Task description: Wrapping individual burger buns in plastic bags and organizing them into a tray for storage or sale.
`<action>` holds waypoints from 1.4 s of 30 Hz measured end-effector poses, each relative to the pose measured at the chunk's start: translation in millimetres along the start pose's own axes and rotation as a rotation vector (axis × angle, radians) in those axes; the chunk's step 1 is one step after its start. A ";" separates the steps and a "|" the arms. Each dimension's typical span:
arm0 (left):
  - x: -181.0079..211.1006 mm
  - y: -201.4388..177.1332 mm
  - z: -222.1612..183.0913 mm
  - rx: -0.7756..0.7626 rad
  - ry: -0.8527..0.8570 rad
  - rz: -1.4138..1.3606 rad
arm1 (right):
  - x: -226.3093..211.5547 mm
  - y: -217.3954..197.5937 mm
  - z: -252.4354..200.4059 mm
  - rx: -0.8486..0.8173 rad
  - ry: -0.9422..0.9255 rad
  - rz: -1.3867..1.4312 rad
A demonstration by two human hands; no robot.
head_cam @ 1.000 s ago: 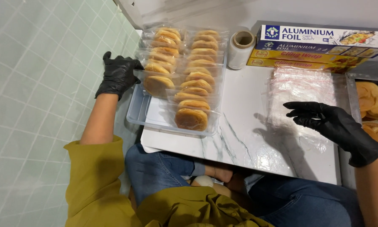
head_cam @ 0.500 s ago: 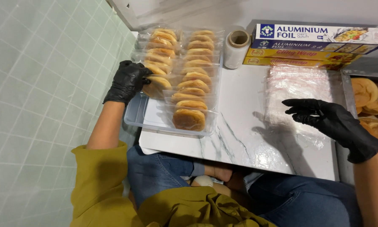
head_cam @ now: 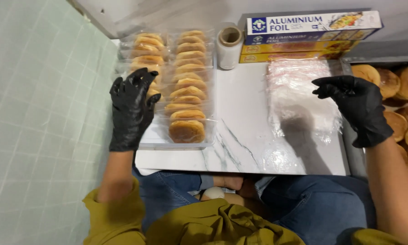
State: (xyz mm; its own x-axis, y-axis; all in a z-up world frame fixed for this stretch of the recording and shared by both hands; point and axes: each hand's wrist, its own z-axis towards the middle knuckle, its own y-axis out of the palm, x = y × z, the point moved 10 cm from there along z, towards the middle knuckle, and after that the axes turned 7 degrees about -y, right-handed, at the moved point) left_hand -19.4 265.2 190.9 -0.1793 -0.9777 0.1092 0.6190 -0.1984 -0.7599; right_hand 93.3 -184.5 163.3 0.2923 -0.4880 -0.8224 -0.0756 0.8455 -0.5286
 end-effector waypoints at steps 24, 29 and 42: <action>250.4 330.2 -0.3 -0.536 -0.992 -1.801 | 173.8 65.3 6.8 -0.472 0.158 -0.680; 259.2 358.7 -8.4 -0.496 -0.840 -1.810 | 127.5 63.6 8.6 -0.484 0.193 -0.602; 228.0 303.3 9.2 -0.091 -0.585 -1.219 | 87.8 17.3 20.7 0.054 0.178 -0.187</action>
State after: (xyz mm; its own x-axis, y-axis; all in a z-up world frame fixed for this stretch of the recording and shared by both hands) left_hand 134.5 -18.5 -8.7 -0.2100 -0.0748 0.9748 0.2446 -0.9694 -0.0216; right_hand 137.4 -208.3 86.2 0.1235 -0.6631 -0.7382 0.0166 0.7452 -0.6666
